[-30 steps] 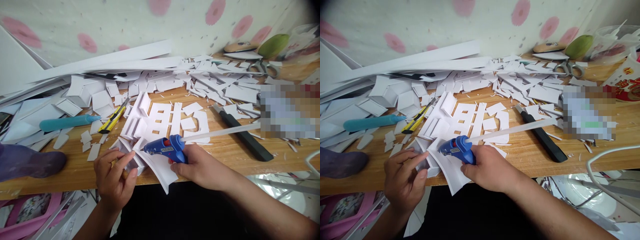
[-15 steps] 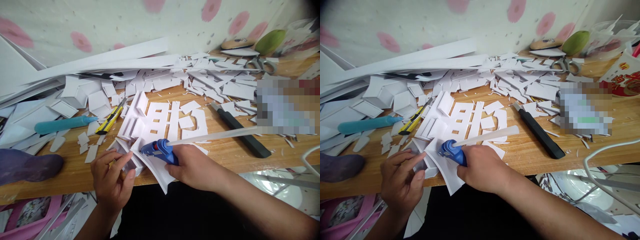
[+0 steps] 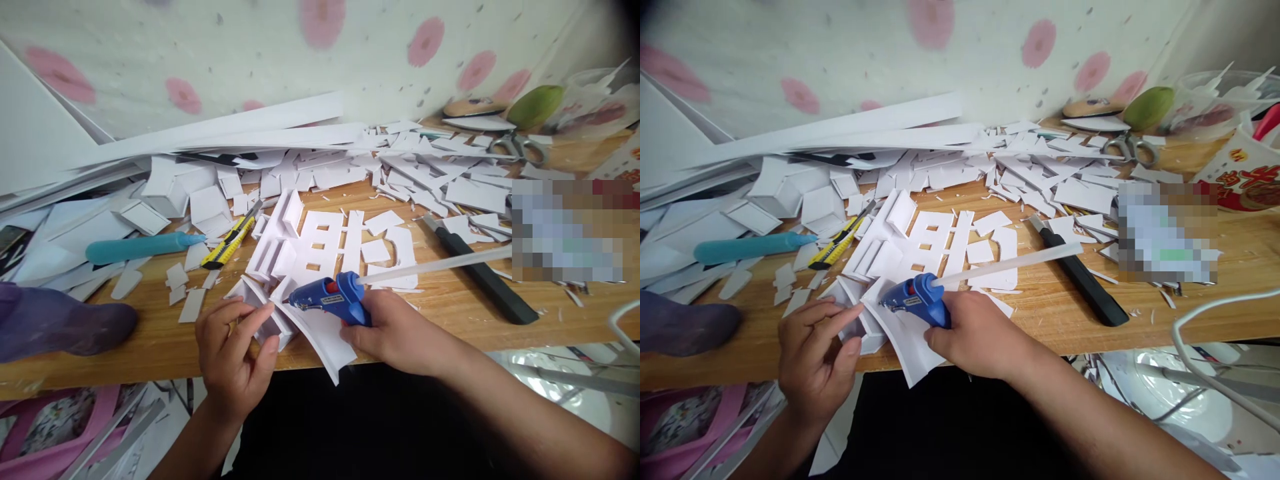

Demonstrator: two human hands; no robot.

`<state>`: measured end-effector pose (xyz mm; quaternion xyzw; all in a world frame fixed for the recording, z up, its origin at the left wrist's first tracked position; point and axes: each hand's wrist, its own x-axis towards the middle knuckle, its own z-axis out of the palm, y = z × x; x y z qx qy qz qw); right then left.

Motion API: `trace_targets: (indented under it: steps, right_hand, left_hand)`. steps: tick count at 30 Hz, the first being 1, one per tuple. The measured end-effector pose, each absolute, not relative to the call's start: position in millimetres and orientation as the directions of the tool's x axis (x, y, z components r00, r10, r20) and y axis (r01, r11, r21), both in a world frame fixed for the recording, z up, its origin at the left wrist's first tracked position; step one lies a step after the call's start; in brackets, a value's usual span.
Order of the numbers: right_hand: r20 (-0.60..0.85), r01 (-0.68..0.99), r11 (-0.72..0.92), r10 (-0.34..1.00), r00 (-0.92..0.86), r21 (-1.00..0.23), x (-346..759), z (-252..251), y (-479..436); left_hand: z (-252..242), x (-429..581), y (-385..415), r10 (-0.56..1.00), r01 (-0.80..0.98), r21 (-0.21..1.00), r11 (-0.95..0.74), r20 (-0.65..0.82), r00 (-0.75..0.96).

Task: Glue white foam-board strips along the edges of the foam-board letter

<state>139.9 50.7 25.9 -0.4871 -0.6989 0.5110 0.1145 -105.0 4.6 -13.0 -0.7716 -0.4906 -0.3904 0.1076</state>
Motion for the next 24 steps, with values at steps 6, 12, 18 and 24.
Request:
trace_targets:
  steps: [6, 12, 18, 24]
  right_hand:
    - [-0.325, 0.587, 0.030, 0.810, -0.489, -0.809, 138.2, 27.4, 49.2]
    - [-0.307, 0.564, 0.041, 0.805, -0.508, -0.825, 137.2, 30.1, 49.8]
    - [-0.197, 0.455, 0.079, 0.826, -0.529, -0.887, 140.6, 40.6, 48.3]
    - [-0.209, 0.397, 0.004, 0.845, -0.492, -0.918, 150.0, 40.9, 44.4]
  left_hand:
    - [-13.7, -106.0, 4.2, 0.669, 0.841, 0.212, -0.497, 0.712, 0.216]
    - [-14.4, -105.9, 3.8, 0.673, 0.846, 0.208, -0.491, 0.707, 0.217]
    - [-13.6, -105.4, 4.9, 0.677, 0.854, 0.202, -0.479, 0.705, 0.213]
    - [-13.4, -104.6, 4.8, 0.682, 0.855, 0.203, -0.477, 0.699, 0.215]
